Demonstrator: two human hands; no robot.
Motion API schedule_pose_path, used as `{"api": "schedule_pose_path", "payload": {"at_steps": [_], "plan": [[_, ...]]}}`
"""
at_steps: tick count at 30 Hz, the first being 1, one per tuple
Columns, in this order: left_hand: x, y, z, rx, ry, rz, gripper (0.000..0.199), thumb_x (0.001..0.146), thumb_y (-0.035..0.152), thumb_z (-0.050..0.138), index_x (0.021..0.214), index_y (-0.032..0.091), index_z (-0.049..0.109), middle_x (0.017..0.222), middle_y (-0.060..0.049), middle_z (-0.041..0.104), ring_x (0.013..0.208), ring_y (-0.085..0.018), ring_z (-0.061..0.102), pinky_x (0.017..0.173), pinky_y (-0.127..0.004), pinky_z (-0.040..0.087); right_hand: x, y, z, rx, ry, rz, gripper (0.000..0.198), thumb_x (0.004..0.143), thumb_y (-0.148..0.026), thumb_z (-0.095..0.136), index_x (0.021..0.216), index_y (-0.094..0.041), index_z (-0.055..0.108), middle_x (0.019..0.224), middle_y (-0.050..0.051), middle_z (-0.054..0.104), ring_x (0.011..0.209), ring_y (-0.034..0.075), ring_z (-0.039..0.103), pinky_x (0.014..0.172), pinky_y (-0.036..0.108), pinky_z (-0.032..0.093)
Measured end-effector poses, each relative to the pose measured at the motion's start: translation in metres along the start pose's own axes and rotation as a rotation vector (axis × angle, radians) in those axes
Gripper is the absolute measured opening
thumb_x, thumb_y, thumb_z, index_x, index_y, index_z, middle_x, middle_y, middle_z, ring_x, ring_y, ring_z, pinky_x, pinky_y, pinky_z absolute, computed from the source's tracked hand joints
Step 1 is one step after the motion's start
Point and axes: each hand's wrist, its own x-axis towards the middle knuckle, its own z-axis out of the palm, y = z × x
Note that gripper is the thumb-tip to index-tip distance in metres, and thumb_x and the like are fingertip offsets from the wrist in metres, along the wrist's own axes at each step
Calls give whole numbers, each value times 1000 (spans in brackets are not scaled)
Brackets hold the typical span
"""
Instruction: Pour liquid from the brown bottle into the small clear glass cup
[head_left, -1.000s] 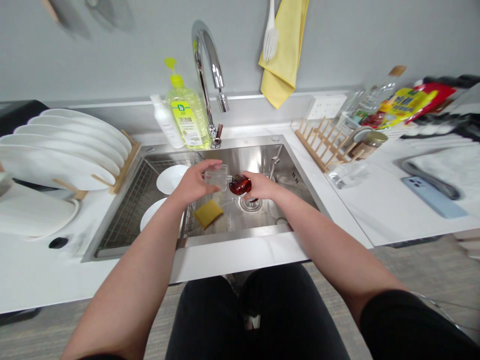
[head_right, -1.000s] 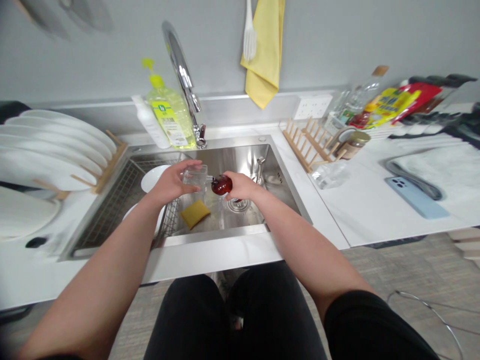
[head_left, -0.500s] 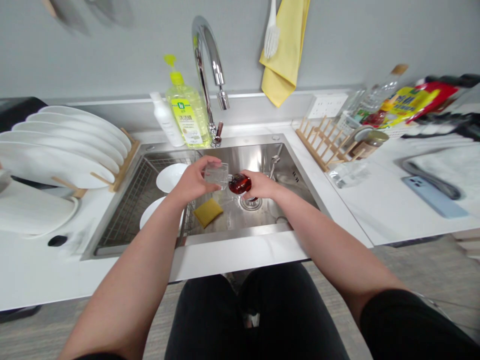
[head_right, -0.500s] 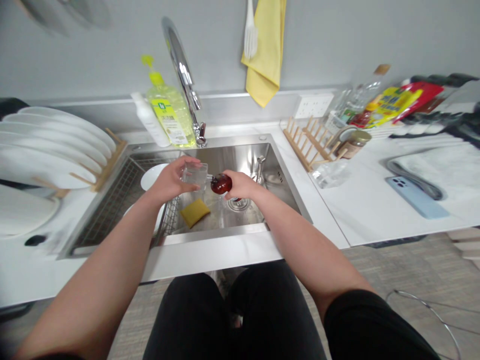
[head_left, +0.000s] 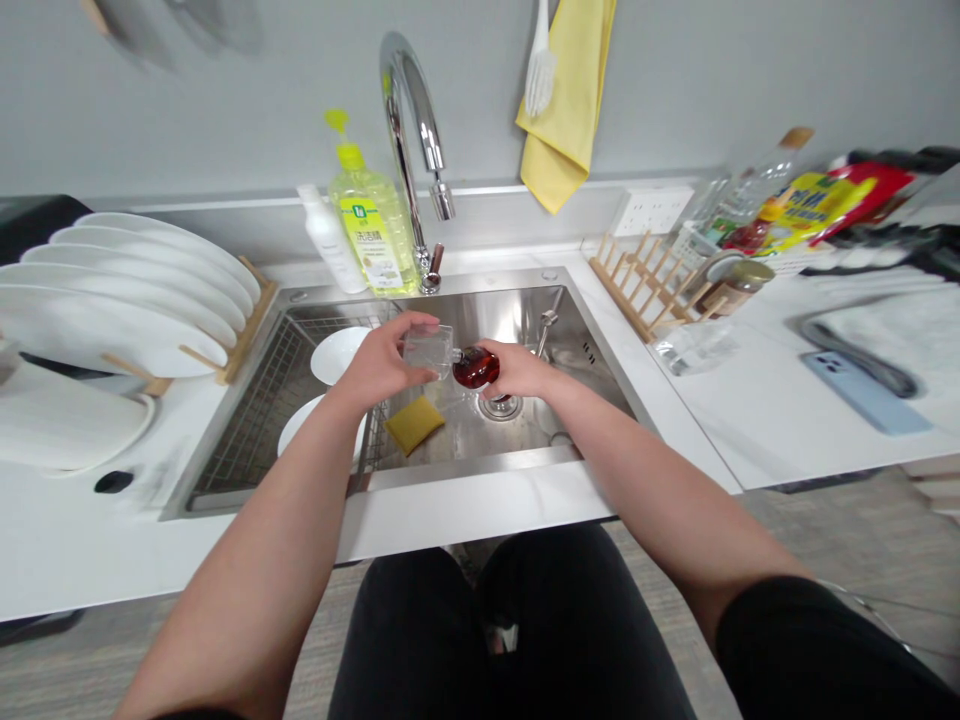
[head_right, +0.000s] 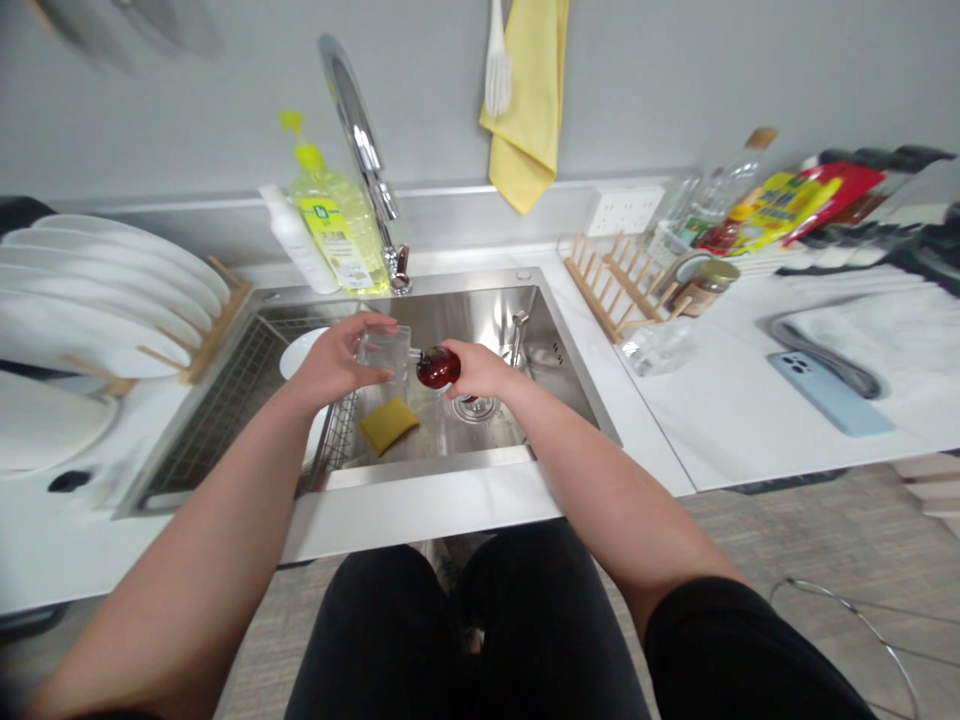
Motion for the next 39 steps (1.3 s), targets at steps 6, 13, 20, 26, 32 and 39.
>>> {"api": "schedule_pose_path", "payload": {"at_steps": [6, 13, 20, 26, 32, 39], "plan": [[-1, 2, -3, 7, 5, -12, 82, 63, 34, 103, 141, 30, 76, 145, -10, 80, 140, -42, 72, 113, -55, 58, 1, 2, 1, 8, -2, -17, 76, 66, -14, 102, 135, -28, 73, 122, 1, 86, 111, 28, 82, 98, 36, 63], [0, 7, -5, 46, 4, 4, 80, 65, 34, 102, 141, 29, 76, 147, -10, 79, 137, -40, 74, 112, -53, 58, 3, 6, 3, 16, 12, -61, 74, 65, -17, 102, 133, -27, 74, 121, 0, 86, 113, 28, 81, 101, 37, 62], [1, 27, -8, 127, -16, 4, 75, 66, 32, 98, 139, 29, 79, 145, -10, 80, 135, -41, 74, 108, -53, 60, 0, 3, 1, 43, 17, -50, 76, 65, -16, 101, 135, -28, 74, 121, 1, 86, 112, 28, 81, 100, 38, 62], [5, 43, -10, 186, -17, -24, 74, 64, 30, 98, 136, 28, 80, 142, -11, 82, 127, -40, 77, 107, -55, 60, -1, 1, 1, 46, 34, -77, 74, 65, -14, 101, 133, -25, 74, 119, 1, 86, 112, 28, 81, 101, 38, 61], [10, 51, -11, 170, -17, -39, 75, 60, 30, 100, 133, 28, 82, 137, -11, 83, 127, -41, 76, 107, -58, 60, 0, 2, 1, 42, 41, -89, 76, 65, -15, 101, 135, -26, 74, 122, 2, 86, 114, 28, 81, 101, 37, 60], [14, 64, -14, 223, -41, -53, 75, 62, 34, 99, 134, 27, 80, 140, -11, 82, 122, -39, 77, 107, -56, 60, 0, 0, 1, 59, 58, -86, 76, 65, -18, 102, 136, -26, 74, 126, 3, 86, 116, 29, 82, 102, 37, 60]]}}
